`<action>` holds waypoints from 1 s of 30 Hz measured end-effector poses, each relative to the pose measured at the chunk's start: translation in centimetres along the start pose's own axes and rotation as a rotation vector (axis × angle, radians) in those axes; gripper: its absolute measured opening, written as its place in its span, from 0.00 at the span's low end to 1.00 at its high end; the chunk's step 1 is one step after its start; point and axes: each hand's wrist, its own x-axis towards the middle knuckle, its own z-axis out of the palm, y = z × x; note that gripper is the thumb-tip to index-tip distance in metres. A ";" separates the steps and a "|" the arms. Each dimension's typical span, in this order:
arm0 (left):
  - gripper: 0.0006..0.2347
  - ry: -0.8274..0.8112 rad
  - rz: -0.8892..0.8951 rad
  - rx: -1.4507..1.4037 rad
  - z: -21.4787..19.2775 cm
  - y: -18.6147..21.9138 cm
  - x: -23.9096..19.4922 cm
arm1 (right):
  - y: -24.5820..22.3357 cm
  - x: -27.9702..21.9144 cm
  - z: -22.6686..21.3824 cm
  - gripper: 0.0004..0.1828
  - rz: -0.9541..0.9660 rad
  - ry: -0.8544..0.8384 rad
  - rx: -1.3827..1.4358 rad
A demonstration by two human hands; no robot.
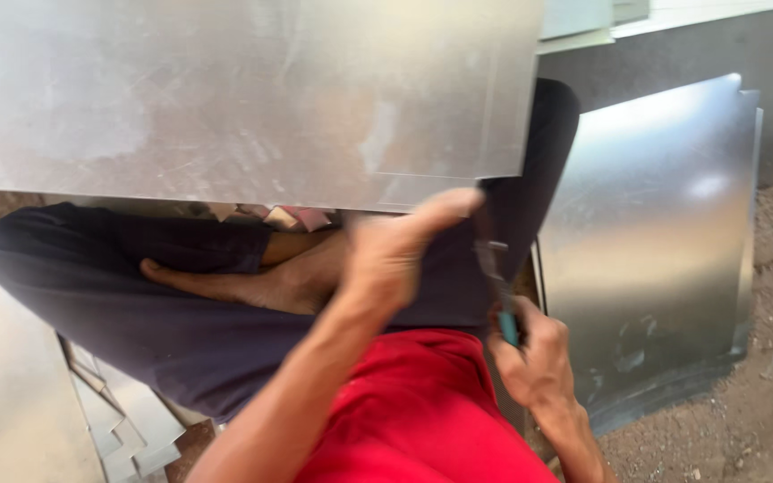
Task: The person cuts a large metal sheet into smaller rectangular pieces using a pair of shears, handling the sheets and the cut pieces by hand on the floor.
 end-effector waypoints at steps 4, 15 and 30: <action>0.15 0.177 0.369 -0.048 -5.1 6.5 -0.7 | 0.9 0.2 0.7 0.14 0.118 -0.081 0.055; 0.19 0.178 0.197 0.282 -6.3 8.0 -4.8 | 0.1 0.1 3.6 0.11 -0.088 -0.150 0.270; 0.10 0.346 0.391 0.004 -14.5 10.9 -9.4 | -12.4 0.2 5.4 0.38 0.109 -0.927 0.252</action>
